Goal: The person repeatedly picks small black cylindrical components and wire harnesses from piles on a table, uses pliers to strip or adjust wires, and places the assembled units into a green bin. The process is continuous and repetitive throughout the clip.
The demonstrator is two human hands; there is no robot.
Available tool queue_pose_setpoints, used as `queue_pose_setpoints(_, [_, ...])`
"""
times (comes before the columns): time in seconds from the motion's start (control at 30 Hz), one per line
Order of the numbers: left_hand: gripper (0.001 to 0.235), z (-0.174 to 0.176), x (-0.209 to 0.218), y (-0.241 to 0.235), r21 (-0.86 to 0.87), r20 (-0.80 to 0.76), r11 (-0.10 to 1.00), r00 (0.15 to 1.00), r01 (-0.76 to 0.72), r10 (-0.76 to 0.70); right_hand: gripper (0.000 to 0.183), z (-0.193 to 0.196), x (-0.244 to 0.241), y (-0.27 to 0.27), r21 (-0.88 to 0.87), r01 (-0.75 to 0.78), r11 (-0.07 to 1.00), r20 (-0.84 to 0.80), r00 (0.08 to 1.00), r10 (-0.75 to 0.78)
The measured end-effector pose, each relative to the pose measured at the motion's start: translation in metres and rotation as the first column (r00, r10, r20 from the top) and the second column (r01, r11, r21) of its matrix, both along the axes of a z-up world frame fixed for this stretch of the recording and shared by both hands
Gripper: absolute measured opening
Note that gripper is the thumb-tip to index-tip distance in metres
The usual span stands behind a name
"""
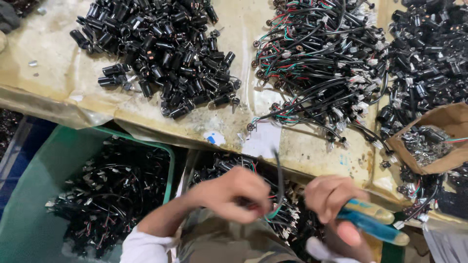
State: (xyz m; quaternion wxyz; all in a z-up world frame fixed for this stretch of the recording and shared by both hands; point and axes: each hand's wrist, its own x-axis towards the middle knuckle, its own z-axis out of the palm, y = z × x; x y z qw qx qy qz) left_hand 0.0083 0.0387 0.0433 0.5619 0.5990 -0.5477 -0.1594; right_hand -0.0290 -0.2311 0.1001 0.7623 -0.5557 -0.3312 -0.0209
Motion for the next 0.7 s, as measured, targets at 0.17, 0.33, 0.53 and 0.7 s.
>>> queue_pose_setpoints(0.17, [0.055,-0.012,-0.016,0.011,0.31,0.348,0.941,0.937,-0.133,0.018,0.024,-0.011,0.087,0.004,-0.728,0.333,0.599,0.354,0.931,-0.088])
queue_pose_setpoints(0.33, [0.06,-0.054,0.01,0.023,0.265,0.063,0.956,0.992,-0.126,0.113,0.041,-0.119,0.139,0.048,-0.847,0.248,0.47,0.249,0.966,-0.06])
queue_pose_setpoints(0.53, [0.039,-0.077,0.104,0.035,0.024,0.664,0.179,0.149,-0.984,0.733,0.041,-0.129,0.102,0.038,-0.948,0.209,0.241,0.147,0.957,-0.25])
queue_pose_setpoints(0.7, [0.036,-0.074,0.106,0.027,0.014,0.534,0.193,0.17,-0.981,0.828,0.049,-0.118,0.076,0.05,-0.929,0.351,0.119,0.278,0.872,-0.404])
